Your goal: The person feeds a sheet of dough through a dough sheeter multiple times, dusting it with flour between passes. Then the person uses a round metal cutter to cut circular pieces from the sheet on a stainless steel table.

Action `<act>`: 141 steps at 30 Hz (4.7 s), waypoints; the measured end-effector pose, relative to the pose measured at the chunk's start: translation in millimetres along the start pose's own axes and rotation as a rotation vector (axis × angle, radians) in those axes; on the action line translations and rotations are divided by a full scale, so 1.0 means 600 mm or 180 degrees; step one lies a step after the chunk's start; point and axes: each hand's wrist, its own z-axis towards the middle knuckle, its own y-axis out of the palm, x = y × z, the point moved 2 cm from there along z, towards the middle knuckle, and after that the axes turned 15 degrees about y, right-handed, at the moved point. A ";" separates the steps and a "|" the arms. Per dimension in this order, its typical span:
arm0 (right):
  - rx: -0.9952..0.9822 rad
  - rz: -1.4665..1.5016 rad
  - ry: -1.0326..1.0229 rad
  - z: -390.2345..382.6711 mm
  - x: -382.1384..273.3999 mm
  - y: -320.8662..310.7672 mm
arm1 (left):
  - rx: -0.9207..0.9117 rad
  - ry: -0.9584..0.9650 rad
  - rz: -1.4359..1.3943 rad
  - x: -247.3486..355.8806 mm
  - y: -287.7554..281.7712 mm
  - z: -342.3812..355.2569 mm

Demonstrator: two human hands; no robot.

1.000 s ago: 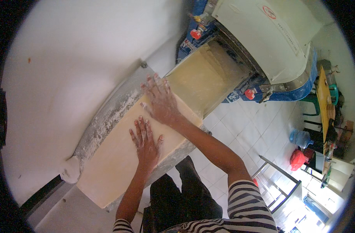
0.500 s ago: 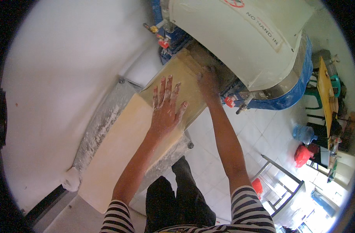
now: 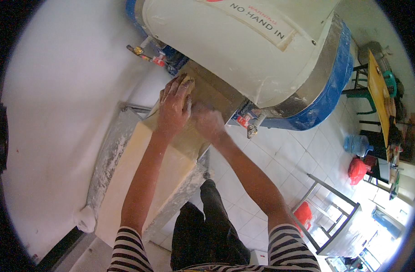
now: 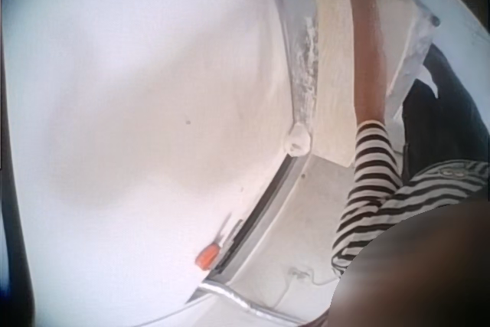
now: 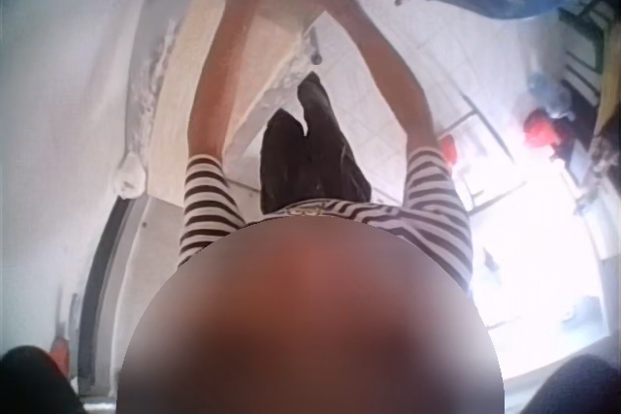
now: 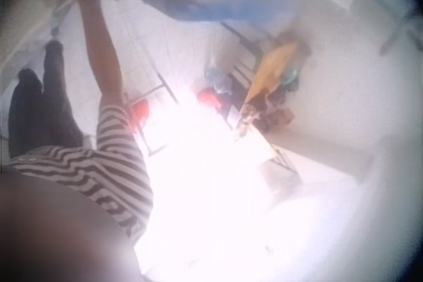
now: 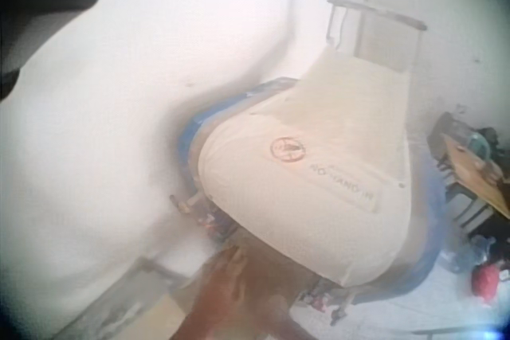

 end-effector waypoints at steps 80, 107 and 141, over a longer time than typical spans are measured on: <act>0.1149 0.1195 -0.0217 -0.082 -0.141 -0.238 | 0.0105 -0.0107 -0.1099 -0.055 -0.222 -0.003; -0.0947 0.0891 -0.1010 -0.734 -0.577 0.224 | 0.1567 -0.3981 -0.1529 0.120 -0.493 -1.000; -0.0478 0.1559 -0.0033 -0.504 -0.254 0.000 | 0.2877 -0.3582 0.0115 0.158 -0.325 -0.834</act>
